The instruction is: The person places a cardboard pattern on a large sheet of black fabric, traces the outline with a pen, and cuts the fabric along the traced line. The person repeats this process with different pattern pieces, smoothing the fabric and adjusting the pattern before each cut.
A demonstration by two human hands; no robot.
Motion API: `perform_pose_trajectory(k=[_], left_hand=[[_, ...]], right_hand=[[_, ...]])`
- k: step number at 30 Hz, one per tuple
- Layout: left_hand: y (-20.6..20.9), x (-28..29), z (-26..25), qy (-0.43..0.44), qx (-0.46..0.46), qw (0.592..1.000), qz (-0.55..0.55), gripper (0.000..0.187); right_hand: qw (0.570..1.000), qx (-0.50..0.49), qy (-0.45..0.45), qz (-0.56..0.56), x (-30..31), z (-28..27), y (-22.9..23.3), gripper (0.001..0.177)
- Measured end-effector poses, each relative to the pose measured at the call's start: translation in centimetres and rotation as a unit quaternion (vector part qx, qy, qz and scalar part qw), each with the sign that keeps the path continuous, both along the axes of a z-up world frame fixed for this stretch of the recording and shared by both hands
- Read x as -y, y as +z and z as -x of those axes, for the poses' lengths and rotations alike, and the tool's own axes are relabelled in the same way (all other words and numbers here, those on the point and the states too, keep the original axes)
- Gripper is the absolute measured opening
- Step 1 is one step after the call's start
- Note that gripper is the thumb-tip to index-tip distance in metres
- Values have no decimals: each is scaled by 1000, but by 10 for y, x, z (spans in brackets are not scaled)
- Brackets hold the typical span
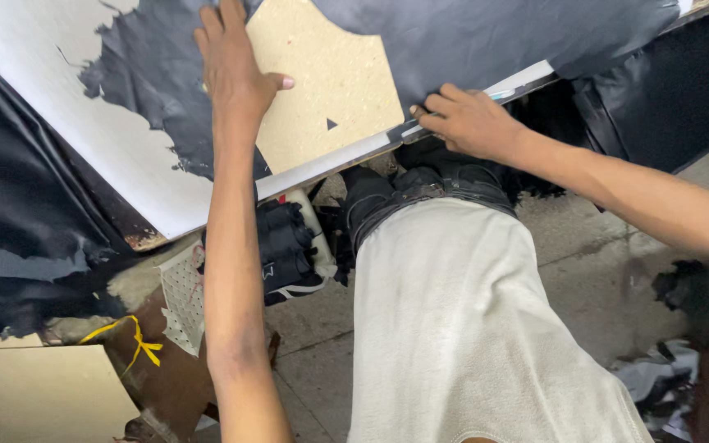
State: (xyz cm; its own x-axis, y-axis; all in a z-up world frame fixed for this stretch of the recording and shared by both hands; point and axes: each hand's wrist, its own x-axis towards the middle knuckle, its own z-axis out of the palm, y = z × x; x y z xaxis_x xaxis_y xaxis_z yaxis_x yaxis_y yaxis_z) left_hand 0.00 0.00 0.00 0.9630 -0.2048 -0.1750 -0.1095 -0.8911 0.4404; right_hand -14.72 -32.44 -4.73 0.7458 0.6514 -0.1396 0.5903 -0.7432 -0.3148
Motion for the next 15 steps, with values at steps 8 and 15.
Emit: perform_pose_trajectory(k=[8, 15], left_hand=[[6, 3, 14, -46, 99, 994, -18, 75], [21, 15, 11, -5, 27, 999, -24, 82]], right_hand=[[905, -140, -153, -371, 28, -17, 9, 24], [854, -113, -267, -433, 19, -20, 1, 20]])
